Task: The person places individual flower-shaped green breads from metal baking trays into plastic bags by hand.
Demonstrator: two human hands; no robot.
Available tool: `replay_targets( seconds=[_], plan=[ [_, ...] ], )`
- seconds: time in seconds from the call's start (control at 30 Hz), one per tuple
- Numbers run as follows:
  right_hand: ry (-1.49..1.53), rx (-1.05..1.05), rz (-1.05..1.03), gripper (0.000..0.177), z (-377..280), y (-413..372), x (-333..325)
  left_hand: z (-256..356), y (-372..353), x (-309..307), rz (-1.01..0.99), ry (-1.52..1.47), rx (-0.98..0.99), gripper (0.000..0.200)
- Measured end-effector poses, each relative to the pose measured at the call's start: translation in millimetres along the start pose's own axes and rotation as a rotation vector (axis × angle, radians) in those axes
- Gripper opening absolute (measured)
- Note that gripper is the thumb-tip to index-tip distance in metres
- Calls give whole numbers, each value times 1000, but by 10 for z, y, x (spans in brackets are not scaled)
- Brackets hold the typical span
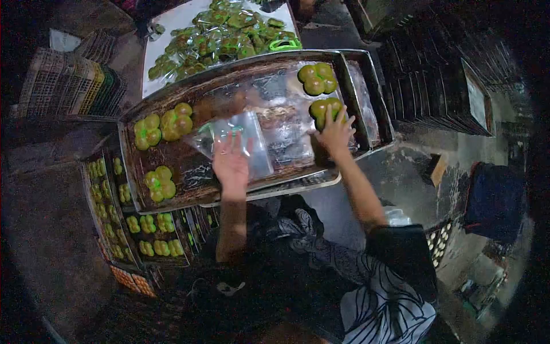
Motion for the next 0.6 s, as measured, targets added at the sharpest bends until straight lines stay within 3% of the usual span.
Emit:
replay_targets(
  seconds=[0.03, 0.1, 0.17, 0.23, 0.3, 0.33, 0.4, 0.43, 0.5, 0.53, 0.57, 0.6],
  plan=[
    [297, 32, -81, 81, 140, 195, 373, 124, -10, 50, 12, -68, 54, 57],
    [618, 139, 32, 67, 14, 247, 510, 382, 63, 75, 12, -140, 126, 65],
    [1024, -38, -110, 50, -430, -52, -427, 554, 133, -4, 34, -300, 245, 74],
    [897, -471, 435, 43, -928, -534, -1168, 569, 138, 6, -88, -303, 302, 76],
    [820, -587, 480, 48, -1205, -707, -1667, 491, -24, 118, -436, -49, 302, 70],
    [805, -581, 485, 48, -1207, -751, -1696, 526, -96, 187, -443, -58, 291, 70],
    [889, -609, 259, 46, -1290, -792, -1731, 675, -210, 336, -554, -137, 148, 61],
    [892, -614, 270, 46, -1361, -820, -1738, 688, -226, 327, -563, -136, 156, 61],
    [970, -532, 303, 39, -1484, -861, -1722, 557, -289, 301, -333, 228, 426, 58],
    [922, -553, 341, 35, -1612, -769, -1785, 533, -428, 393, -179, 288, 287, 59],
    [923, -558, 327, 35, -1641, -805, -1795, 579, -420, 331, -165, 286, 286, 59],
    [978, -583, 265, 36, -1688, -809, -1807, 663, -362, 294, -395, 87, 122, 59]
  ],
)
Point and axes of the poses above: each hand's wrist, its own y-axis towards the middle knuckle, its own x-axis out of the palm, z = x × y, the point moved 1 cm from there along y, towards the middle knuckle
